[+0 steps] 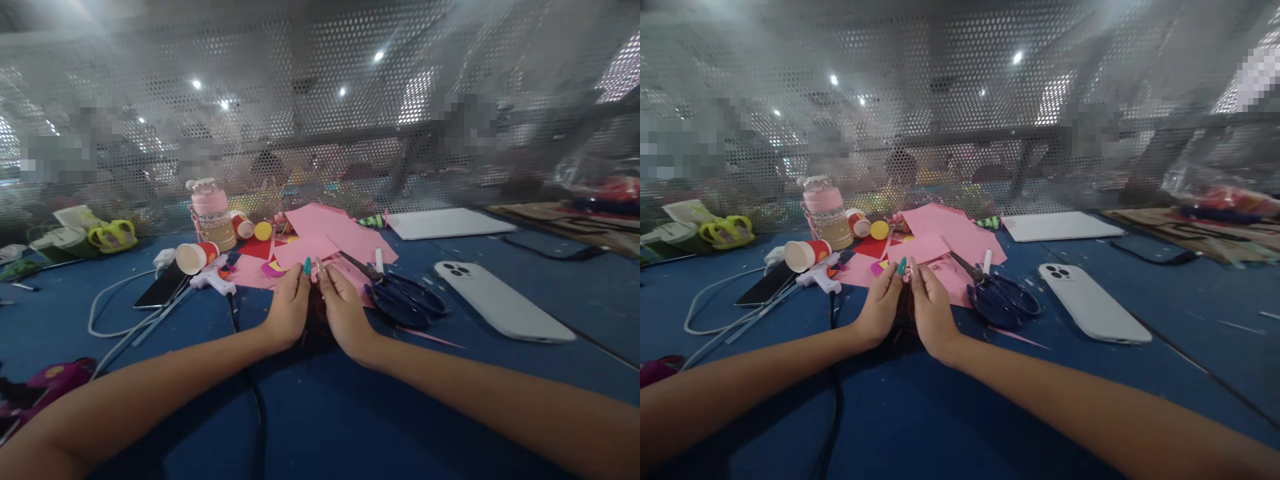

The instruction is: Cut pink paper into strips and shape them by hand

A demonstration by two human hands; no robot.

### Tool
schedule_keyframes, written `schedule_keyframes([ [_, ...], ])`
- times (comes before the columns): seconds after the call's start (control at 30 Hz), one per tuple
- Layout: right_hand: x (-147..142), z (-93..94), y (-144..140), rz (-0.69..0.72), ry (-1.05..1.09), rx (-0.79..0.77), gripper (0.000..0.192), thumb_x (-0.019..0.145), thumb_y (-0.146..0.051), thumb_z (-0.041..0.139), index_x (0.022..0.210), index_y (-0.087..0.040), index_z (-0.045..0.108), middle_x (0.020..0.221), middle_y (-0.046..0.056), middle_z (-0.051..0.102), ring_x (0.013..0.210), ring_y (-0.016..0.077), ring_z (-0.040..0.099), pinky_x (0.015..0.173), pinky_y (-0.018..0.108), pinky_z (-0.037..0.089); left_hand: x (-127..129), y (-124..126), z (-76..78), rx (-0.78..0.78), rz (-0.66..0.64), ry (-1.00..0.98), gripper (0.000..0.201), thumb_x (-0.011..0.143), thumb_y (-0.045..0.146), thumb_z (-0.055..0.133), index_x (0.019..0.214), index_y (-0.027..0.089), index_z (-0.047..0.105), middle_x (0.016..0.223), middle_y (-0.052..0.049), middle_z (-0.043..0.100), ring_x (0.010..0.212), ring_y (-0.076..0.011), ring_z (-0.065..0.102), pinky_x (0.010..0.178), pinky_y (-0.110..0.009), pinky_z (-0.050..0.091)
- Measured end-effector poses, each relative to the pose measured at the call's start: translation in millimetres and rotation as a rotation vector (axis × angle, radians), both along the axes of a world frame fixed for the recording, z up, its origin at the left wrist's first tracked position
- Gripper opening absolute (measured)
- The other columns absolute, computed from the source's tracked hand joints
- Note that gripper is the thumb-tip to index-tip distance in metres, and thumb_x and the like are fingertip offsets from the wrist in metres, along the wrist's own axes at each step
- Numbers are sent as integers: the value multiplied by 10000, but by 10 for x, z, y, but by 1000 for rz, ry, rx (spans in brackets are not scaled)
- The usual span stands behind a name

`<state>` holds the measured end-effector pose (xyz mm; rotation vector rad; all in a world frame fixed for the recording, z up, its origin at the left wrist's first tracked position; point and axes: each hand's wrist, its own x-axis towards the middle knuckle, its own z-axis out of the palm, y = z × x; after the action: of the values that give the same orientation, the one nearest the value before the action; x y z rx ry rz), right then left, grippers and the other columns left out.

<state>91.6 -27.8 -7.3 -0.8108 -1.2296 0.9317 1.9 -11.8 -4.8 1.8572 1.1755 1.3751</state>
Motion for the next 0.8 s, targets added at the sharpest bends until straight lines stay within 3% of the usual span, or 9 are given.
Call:
schedule_keyframes([
  [0.23,-12,-18,-34,30,48,-18,202,806,-407,442,722,-225,463,721,3,535,713,165,539,646,296,455,3,-50,8,37,-47,-1,176,846,237,359,718,191,471,681,-5,544,645,-128,502,615,-239,426],
  [0.6,0,-27,-28,-56,-47,21,253,813,-449,430,703,-225,468,709,13,562,690,168,537,693,306,466,-2,-39,-7,36,-43,61,151,841,229,349,755,191,467,683,-11,557,633,-138,515,627,-256,441],
  [0.8,35,-28,15,-134,-152,54,301,836,-451,393,646,-221,428,594,-14,469,574,145,449,540,263,402,-25,20,12,136,49,226,168,842,215,325,693,211,403,608,-2,500,582,-147,487,572,-261,394],
])
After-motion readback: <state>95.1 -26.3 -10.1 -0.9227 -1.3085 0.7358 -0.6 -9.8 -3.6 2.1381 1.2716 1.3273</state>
